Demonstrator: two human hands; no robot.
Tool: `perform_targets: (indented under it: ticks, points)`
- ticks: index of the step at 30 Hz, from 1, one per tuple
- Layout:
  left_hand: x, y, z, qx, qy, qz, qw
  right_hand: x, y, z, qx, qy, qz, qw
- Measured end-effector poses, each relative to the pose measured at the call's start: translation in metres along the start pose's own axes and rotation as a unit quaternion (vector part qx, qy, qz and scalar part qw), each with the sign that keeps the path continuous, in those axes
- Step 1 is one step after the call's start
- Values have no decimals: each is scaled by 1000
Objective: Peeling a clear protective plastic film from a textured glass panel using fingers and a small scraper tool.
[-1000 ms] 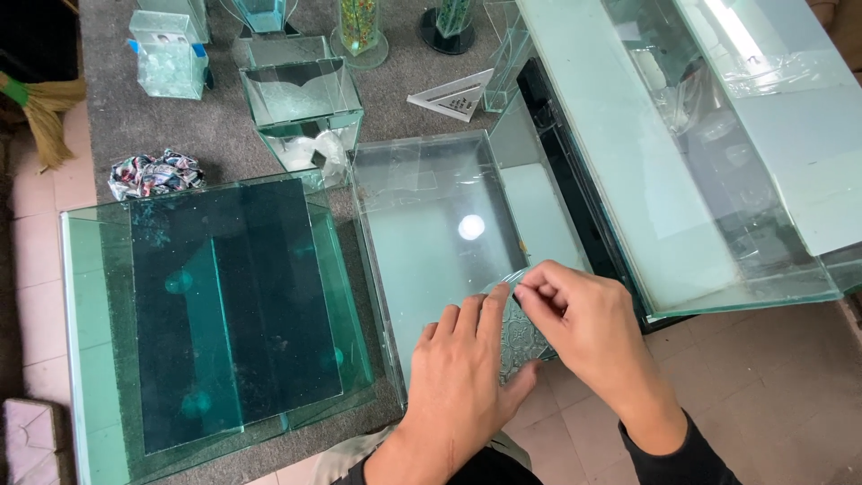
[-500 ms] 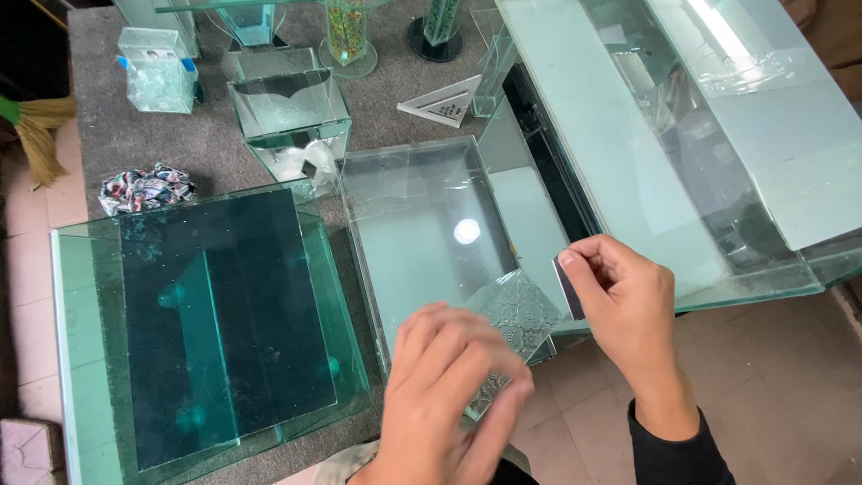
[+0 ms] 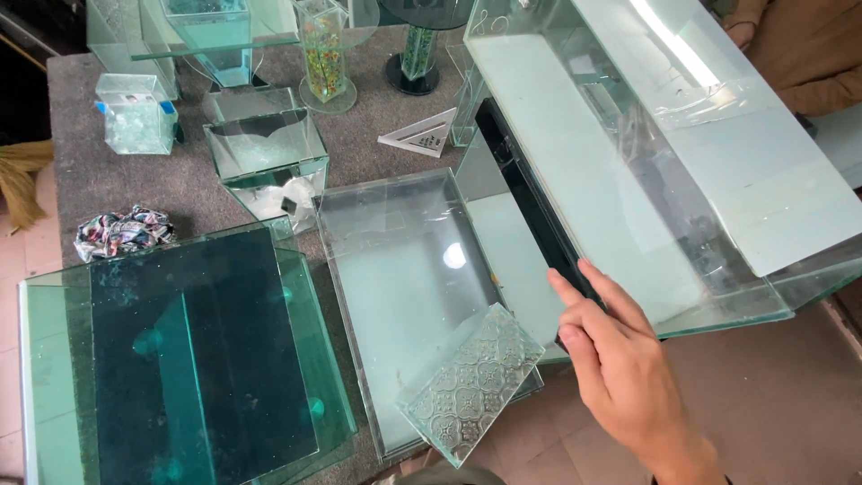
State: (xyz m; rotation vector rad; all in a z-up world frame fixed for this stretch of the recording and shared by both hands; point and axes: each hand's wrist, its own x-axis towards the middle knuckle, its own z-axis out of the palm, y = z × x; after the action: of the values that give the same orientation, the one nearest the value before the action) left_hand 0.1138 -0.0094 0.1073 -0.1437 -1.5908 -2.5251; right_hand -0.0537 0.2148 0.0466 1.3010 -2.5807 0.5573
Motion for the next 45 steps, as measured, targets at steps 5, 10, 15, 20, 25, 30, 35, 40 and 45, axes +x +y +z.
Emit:
perform_targets:
  ticks: [5,10,15,20,25,30,35,40,45]
  points:
    - [10,-17,2,-94,-37,-29,994,0,-20,4,114,-12,-62,992]
    - [2,-35,11,-200,-55,-55,977,0,-5,-15,110,72,127,983]
    - [-17,-49,11,-288,-62,-122,948,-10,3,-4,118,19,262,958]
    - [-15,-61,8,-347,-72,-175,919,-8,3,-3,169,-12,317,933]
    - [27,-97,6,710,22,68,701,-6,3,-4,186,6,328,926]
    - [42,-134,1,775,27,48,629,-13,6,-3,206,21,314,926]
    - [43,-136,2,787,24,45,614,-21,9,0,223,26,325,919]
    - [37,-122,7,757,7,69,650,-19,9,3,208,-2,297,932]
    - [26,-136,6,786,25,20,618,-14,11,2,211,-9,289,934]
